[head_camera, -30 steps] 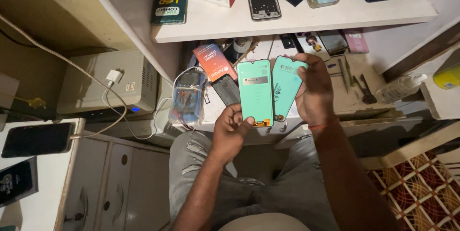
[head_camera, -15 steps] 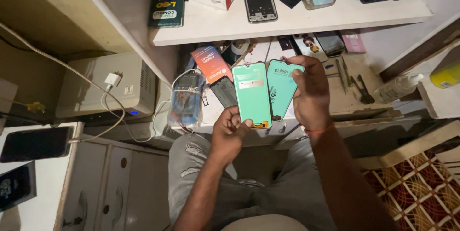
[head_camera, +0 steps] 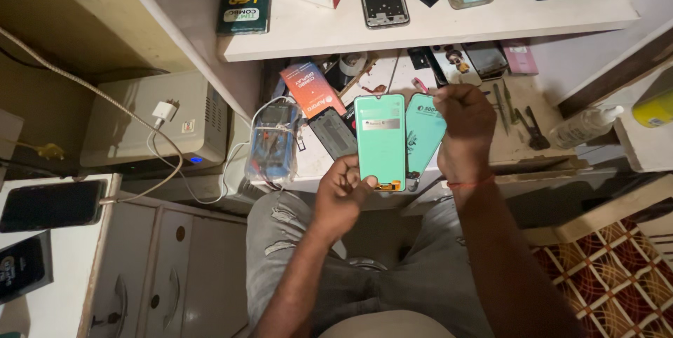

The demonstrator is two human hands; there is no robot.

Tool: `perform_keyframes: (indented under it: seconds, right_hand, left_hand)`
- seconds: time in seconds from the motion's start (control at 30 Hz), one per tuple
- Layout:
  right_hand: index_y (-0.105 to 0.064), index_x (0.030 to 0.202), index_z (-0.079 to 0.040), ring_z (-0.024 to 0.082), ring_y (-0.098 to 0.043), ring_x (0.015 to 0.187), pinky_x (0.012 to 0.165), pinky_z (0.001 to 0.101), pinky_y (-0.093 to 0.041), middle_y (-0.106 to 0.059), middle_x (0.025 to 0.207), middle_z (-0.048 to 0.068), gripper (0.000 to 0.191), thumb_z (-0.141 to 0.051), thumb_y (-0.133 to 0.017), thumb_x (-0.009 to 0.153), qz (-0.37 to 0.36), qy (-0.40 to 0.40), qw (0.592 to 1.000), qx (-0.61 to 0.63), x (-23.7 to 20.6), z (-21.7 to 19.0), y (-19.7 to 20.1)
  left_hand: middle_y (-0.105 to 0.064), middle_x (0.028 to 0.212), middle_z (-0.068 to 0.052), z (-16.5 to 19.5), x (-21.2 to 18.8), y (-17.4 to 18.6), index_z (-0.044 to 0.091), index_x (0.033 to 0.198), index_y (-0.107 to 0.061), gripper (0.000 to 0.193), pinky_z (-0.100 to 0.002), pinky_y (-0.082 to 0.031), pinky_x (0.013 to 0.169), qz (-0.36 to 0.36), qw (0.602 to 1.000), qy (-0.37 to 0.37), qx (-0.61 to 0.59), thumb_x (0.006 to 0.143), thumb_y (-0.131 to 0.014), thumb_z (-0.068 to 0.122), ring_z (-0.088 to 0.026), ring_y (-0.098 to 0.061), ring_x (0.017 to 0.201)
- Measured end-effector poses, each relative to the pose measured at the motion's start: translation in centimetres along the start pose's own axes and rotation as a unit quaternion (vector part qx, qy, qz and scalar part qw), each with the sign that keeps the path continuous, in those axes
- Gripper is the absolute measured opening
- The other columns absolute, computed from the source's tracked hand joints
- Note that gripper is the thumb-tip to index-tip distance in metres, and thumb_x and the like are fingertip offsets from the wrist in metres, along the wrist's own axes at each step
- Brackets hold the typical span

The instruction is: The person applies adhesive to a smartphone chassis, then handles a replacement display module, peeling protective film and comparing it with another screen. The person then places the display into the chassis and applies more adhesive to the internal frame.

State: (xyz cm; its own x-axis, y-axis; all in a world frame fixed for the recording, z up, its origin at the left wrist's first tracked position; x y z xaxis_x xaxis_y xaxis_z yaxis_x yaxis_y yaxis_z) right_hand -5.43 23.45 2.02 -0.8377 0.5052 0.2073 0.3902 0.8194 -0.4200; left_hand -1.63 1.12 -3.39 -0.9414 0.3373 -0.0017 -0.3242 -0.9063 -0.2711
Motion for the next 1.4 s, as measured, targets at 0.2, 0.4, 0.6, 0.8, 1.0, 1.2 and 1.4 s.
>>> perform_keyframes:
  seconds: [0.2, 0.4, 0.6, 0.8, 1.0, 1.2, 1.4]
  right_hand:
    - [-0.069, 0.096, -0.001, 0.006, -0.058, 0.065, 0.06, 0.0212, -0.045, -0.067, 0.08, 0.003, 0.009, 0.006, -0.063, 0.096, 0.011, 0.021, 1.0, -0.015, 0.5, 0.9, 0.6]
    - [-0.07, 0.098, 0.0, 0.004, -0.056, 0.069, 0.064, 0.019, -0.044, -0.067, 0.084, 0.001, 0.005, 0.005, -0.069, 0.097, 0.032, -0.007, 0.999, -0.012, 0.3, 1.6, 1.3]
    - [-0.069, 0.102, -0.002, 0.006, -0.059, 0.072, 0.066, 0.0202, -0.047, -0.068, 0.088, 0.003, 0.008, 0.004, -0.07, 0.097, -0.001, 0.01, 1.0, 0.026, 0.5, 1.5, 1.4]
    - [-0.066, 0.113, -0.004, 0.01, -0.061, 0.08, 0.07, 0.0239, -0.053, -0.068, 0.097, 0.004, 0.019, 0.002, -0.072, 0.096, -0.037, 0.016, 0.999, 0.004, 0.5, 1.6, 1.1]
    - [-0.05, 0.137, -0.002, 0.015, -0.061, 0.108, 0.097, 0.0303, -0.054, -0.061, 0.117, 0.006, 0.052, 0.009, -0.069, 0.09, -0.133, 0.049, 0.989, 0.046, -0.9, 1.4, 0.2]
    - [-0.039, 0.137, -0.003, 0.019, -0.061, 0.117, 0.107, 0.0392, -0.051, -0.059, 0.123, 0.008, 0.051, 0.006, -0.063, 0.093, -0.16, -0.009, 0.986, 0.056, -2.9, 1.0, -0.3]
    - [-0.04, 0.151, -0.001, 0.021, -0.059, 0.128, 0.112, 0.0385, -0.046, -0.059, 0.137, 0.012, 0.053, -0.002, -0.056, 0.101, -0.182, -0.066, 0.977, 0.087, -4.2, 0.1, -1.1]
  left_hand:
    - [-0.071, 0.098, -0.002, -0.7, -0.1, 0.0, -0.001, 0.127, -0.057, 0.033, -0.02, -0.047, 0.078, -0.008, 1.0, -0.017, -0.002, 0.096, -0.066, -0.007, -0.005, -0.06, 0.086]
    - [-0.067, 0.098, -0.003, -1.0, -0.3, -0.1, -0.003, 0.129, -0.059, 0.033, -0.021, -0.049, 0.079, -0.02, 0.999, -0.044, -0.001, 0.098, -0.067, -0.008, -0.005, -0.059, 0.086]
    - [-0.072, 0.098, 0.0, -0.1, -0.5, -0.2, -0.001, 0.125, -0.057, 0.03, -0.021, -0.05, 0.073, -0.025, 0.999, -0.023, -0.015, 0.096, -0.063, -0.006, -0.004, -0.062, 0.083]
    - [-0.067, 0.091, 0.002, 0.5, -0.5, -0.5, -0.002, 0.128, -0.059, 0.031, -0.019, -0.045, 0.068, -0.017, 1.0, -0.023, -0.005, 0.097, -0.065, -0.006, -0.001, -0.054, 0.077]
    - [-0.067, 0.091, 0.001, 0.7, -0.4, -0.4, -0.001, 0.13, -0.058, 0.033, -0.02, -0.047, 0.068, -0.013, 1.0, -0.004, -0.008, 0.097, -0.063, -0.006, -0.002, -0.054, 0.076]
    - [-0.072, 0.105, -0.002, 1.0, -0.1, -0.3, -0.001, 0.13, -0.055, 0.036, -0.021, -0.05, 0.081, -0.009, 0.999, -0.014, -0.034, 0.096, -0.063, -0.006, -0.006, -0.063, 0.094]
    - [-0.072, 0.103, -0.004, 0.7, 0.0, 0.1, -0.003, 0.13, -0.056, 0.035, -0.023, -0.051, 0.081, 0.0, 0.999, -0.029, -0.03, 0.097, -0.064, -0.007, -0.007, -0.063, 0.092]
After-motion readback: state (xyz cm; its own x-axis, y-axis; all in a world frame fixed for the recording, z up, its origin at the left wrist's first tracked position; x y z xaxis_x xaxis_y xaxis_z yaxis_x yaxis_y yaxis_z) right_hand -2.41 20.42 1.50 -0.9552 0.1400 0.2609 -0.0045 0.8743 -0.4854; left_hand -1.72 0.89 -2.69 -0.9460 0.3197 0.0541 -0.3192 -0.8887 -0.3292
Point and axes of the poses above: each hand's wrist, its own x-axis towards the middle knuckle, its own y-axis out of the back of the hand, z = x × y, the point moved 3 cm from there along x, towards the middle knuckle
